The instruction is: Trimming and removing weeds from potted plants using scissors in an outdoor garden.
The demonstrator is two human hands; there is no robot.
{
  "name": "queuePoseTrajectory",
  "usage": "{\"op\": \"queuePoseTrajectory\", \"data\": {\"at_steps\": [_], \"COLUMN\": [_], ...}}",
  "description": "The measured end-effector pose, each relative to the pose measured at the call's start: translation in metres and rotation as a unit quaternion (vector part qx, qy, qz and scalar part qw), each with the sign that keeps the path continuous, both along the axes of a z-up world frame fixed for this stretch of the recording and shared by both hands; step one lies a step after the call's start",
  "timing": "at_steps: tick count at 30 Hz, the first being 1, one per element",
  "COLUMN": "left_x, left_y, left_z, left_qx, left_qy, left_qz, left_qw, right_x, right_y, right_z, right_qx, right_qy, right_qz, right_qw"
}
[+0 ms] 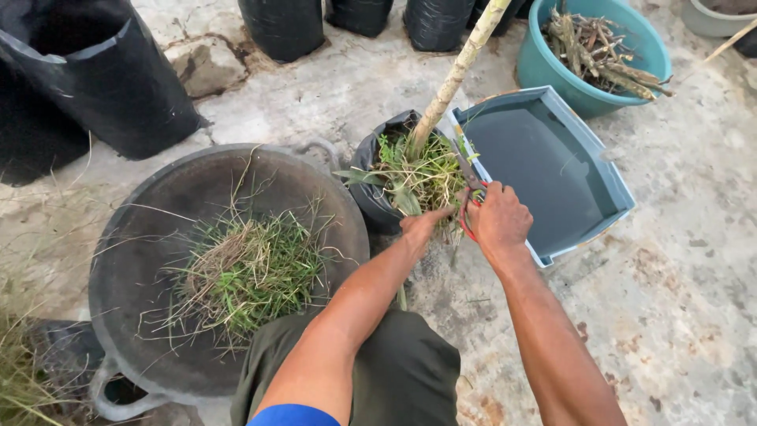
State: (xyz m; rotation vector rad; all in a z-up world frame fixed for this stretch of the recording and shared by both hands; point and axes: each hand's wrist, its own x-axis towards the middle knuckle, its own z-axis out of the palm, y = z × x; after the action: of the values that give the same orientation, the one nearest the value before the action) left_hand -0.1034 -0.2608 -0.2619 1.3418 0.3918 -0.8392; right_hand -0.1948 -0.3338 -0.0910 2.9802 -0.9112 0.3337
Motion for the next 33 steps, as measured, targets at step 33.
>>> {"op": "queuePoseTrajectory", "data": {"at_steps": [33], "left_x": [0.082], "left_y": [-0.094], "left_z": [-0.041], "left_qx": [-0.033], "left_qy": [0.032], "left_qz": [-0.166], "left_qw": [0.985], "right_x": [-0.061], "right_y": [-0.031], "right_z": [-0.029], "right_qx": [0.024], "right_qy": [0.007], "right_qz": [-0.084], "right_qw": [0.996]}}
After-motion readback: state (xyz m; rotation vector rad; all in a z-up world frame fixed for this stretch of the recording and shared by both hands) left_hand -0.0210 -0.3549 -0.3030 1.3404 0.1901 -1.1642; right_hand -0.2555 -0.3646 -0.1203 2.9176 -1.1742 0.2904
